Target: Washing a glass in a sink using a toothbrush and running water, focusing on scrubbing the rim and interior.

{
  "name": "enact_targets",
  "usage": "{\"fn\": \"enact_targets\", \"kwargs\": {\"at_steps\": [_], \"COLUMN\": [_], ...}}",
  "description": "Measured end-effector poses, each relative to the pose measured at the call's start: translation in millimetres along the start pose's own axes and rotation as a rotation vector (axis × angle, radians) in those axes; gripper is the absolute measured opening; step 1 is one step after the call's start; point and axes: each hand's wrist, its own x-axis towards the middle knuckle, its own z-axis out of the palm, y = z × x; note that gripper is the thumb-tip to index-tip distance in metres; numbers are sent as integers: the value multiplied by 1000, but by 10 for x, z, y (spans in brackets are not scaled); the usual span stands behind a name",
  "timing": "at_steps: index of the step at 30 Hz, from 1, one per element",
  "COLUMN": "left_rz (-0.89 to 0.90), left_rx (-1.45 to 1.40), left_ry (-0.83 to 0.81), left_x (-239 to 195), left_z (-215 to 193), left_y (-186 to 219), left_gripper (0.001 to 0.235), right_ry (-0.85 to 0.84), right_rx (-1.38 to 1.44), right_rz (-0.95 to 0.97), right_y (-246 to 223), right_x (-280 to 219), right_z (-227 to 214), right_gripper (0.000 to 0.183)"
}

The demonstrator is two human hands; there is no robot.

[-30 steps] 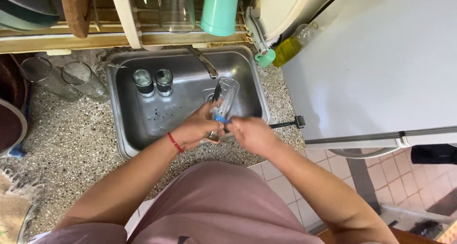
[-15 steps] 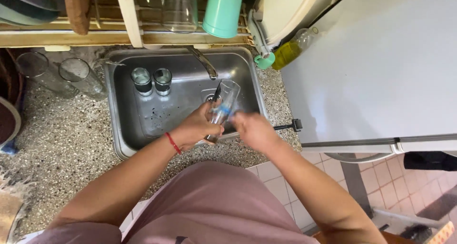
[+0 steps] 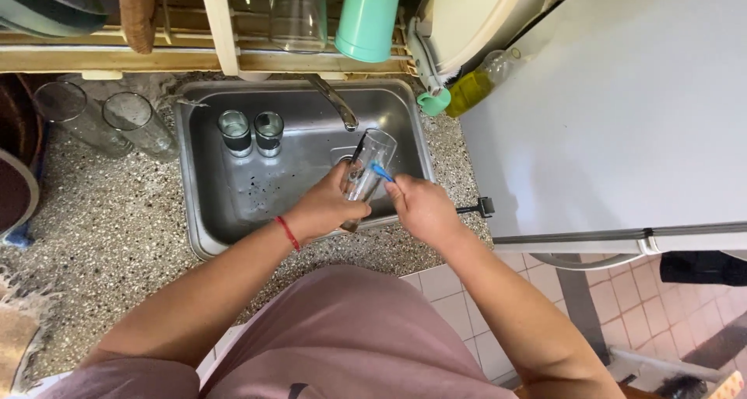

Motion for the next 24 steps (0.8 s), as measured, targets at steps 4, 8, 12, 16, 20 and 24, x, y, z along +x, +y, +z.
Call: {"fn": "enact_targets", "kwargs": {"at_steps": [4,8,12,16,20,24], "left_rz": [2,134,113,-13,18,73], "left_rx": [-94,-300,-363,-118,-35,85], "left_ry": [-87,-182,-178,-163,-158,-70], "left_x": [-133,78,115,-20,-102,-164], "left_z": [-39,-85,-71,-64,-62,-59], "left_y": [144,-252,-334,-178,-87,37], "left_gripper": [96,101,92,115,114,108], "right_ry": [10,86,128,71,54,143], "right_rx": [109,424,699,494,447,544], "right_rz": [-51,-64,-101,-87,-140,-8], "right_y": [-95,-3,-65,-158,-193,-86], "right_x": [-92,-113,-183,-146,-116,-142], "right_z": [20,204,276,202,102,281], "right_gripper": [34,34,38,33,32,46]}}
